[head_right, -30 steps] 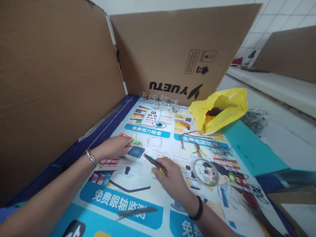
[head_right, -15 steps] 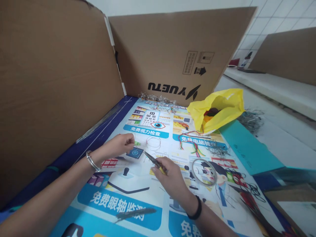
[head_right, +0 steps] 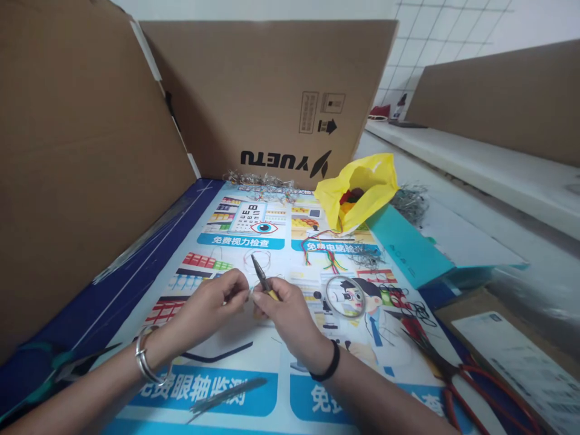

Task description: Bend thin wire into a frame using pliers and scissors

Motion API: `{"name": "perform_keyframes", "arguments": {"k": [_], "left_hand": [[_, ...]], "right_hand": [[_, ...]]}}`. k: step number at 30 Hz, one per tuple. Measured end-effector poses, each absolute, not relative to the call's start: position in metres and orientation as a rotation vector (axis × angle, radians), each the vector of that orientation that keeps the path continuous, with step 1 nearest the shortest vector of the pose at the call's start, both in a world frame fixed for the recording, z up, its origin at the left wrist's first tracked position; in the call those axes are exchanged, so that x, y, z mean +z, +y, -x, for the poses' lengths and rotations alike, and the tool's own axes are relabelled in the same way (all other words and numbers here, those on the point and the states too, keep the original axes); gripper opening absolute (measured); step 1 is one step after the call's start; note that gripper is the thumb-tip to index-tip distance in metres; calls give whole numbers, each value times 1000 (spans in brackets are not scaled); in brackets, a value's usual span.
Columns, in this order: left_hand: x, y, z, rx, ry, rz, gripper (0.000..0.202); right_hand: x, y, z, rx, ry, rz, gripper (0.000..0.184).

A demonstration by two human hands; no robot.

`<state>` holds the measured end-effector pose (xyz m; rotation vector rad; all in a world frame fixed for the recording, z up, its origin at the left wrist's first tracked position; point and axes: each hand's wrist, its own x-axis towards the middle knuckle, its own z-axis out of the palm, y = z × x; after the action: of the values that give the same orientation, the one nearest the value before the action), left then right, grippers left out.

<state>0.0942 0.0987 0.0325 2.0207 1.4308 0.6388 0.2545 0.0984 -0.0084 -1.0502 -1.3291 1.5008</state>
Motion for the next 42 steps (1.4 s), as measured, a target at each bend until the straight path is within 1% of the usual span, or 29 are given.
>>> {"name": "perform_keyframes", "arguments": {"k": [6,14,24,35,42], "left_hand": [[28,99,-94,696,1291,-1899,7],[22,97,-95,665,1368,-2175,13],[17,95,-94,511,1465,-2489,18],[12,93,-96,530,1552,-2543,18],[13,97,-95,576,1552,-2396,18]], "right_hand": [[-9,99,-258,1401,-1435,1134,11],[-11,100,-261,1299,-1544,1198,16],[-8,99,-262,1007,-1812,1214,14],[-10,98,-258,962,-1799,1222,13],[-10,99,-259,1092,-1654,1240,11]]}}
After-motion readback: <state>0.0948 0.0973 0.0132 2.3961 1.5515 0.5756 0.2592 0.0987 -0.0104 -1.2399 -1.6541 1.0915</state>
